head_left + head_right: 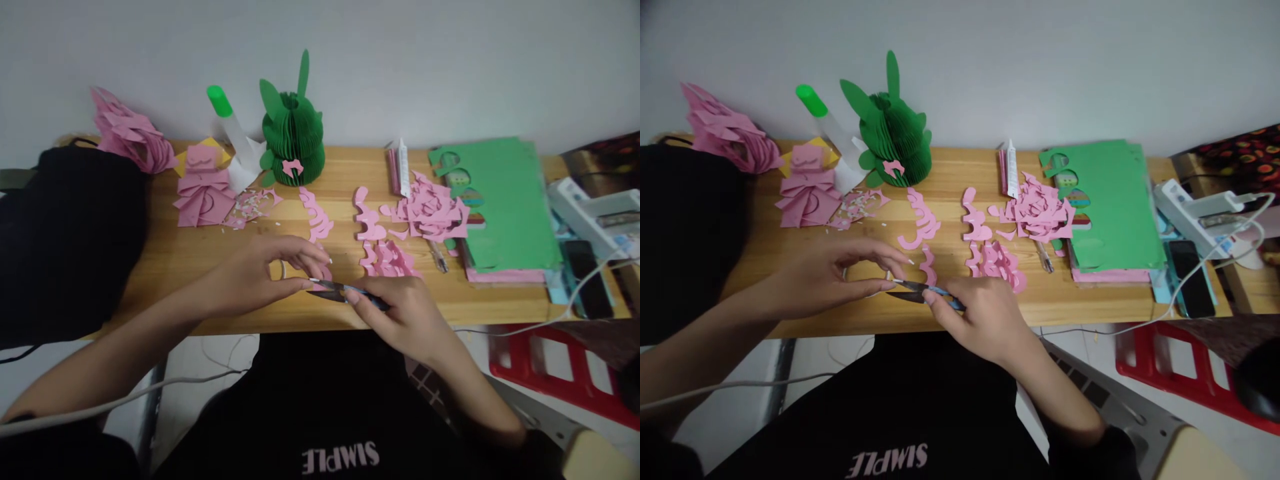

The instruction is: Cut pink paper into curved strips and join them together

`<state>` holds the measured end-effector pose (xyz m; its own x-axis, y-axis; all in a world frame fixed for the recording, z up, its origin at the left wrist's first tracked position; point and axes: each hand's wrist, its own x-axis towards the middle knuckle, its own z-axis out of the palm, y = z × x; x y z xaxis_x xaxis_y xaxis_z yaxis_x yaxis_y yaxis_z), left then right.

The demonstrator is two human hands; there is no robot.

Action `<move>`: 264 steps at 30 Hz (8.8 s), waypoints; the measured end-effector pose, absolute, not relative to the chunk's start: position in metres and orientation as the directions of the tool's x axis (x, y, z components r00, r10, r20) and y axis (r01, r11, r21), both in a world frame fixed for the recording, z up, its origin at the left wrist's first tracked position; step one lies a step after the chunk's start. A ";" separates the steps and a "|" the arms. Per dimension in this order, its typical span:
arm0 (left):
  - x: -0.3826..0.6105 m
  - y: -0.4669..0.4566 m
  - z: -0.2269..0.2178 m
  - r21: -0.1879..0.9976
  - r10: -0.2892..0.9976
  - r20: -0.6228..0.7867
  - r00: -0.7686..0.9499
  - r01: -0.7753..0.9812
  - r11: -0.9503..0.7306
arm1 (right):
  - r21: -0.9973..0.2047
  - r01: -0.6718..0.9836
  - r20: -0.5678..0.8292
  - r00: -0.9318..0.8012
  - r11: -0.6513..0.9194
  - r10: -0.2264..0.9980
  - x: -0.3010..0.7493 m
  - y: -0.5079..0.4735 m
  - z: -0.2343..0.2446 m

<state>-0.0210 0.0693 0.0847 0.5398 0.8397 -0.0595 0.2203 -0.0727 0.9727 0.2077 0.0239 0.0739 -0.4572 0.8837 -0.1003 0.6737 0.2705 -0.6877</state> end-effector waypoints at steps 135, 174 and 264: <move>-0.034 -0.017 -0.028 0.340 0.646 0.236 0.726 0.561 -0.754 | -0.844 0.381 -0.442 -0.092 -0.378 0.892 0.169 0.016 0.006; -0.023 -0.017 -0.029 0.146 0.706 0.242 0.665 0.695 -0.704 | -0.664 0.685 -0.426 -0.019 -0.298 0.905 0.152 0.020 -0.003; 0.051 -0.032 -0.029 0.143 0.939 0.187 0.288 0.938 -0.316 | -0.957 0.246 -0.226 -0.293 -0.156 0.929 0.223 -0.016 0.008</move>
